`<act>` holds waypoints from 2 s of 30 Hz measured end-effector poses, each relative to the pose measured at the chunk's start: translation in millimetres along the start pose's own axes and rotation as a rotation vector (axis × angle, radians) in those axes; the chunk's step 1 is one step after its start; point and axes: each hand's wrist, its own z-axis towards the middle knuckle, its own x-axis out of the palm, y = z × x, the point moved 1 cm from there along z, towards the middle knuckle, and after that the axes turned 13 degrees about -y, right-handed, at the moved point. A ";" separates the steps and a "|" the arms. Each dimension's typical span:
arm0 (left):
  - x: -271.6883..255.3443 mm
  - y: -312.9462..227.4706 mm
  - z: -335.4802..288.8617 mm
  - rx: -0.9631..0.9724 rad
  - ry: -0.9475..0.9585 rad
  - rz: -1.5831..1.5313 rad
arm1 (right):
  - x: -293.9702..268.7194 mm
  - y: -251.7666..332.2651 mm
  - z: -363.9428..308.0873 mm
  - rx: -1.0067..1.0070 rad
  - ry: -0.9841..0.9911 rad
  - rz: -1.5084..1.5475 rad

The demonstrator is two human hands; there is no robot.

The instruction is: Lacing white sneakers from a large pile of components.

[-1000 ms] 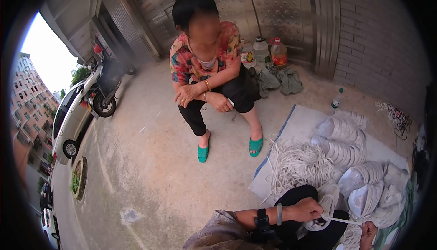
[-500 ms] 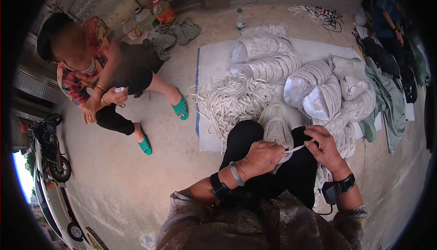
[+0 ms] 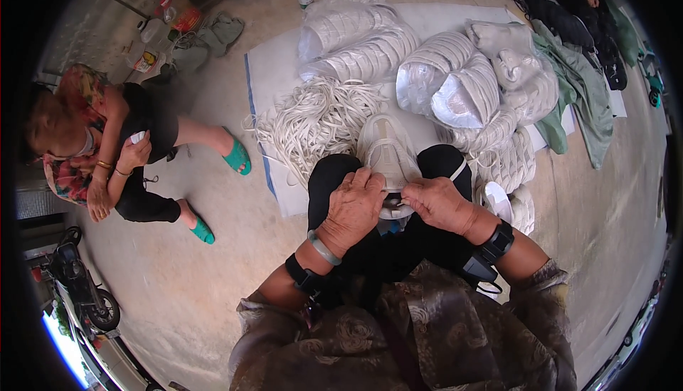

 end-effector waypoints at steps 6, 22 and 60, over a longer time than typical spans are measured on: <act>7.8 10.1 -0.5 -0.304 0.122 -0.075 | 20.6 5.8 -10.4 -0.018 0.011 -0.057; 15.5 -8.1 -33.3 -0.170 0.135 -0.142 | 33.5 -2.9 -51.2 0.009 0.252 -0.107; 39.3 44.8 49.1 -0.404 0.215 -0.190 | 26.0 -37.3 24.6 0.281 -0.285 -0.303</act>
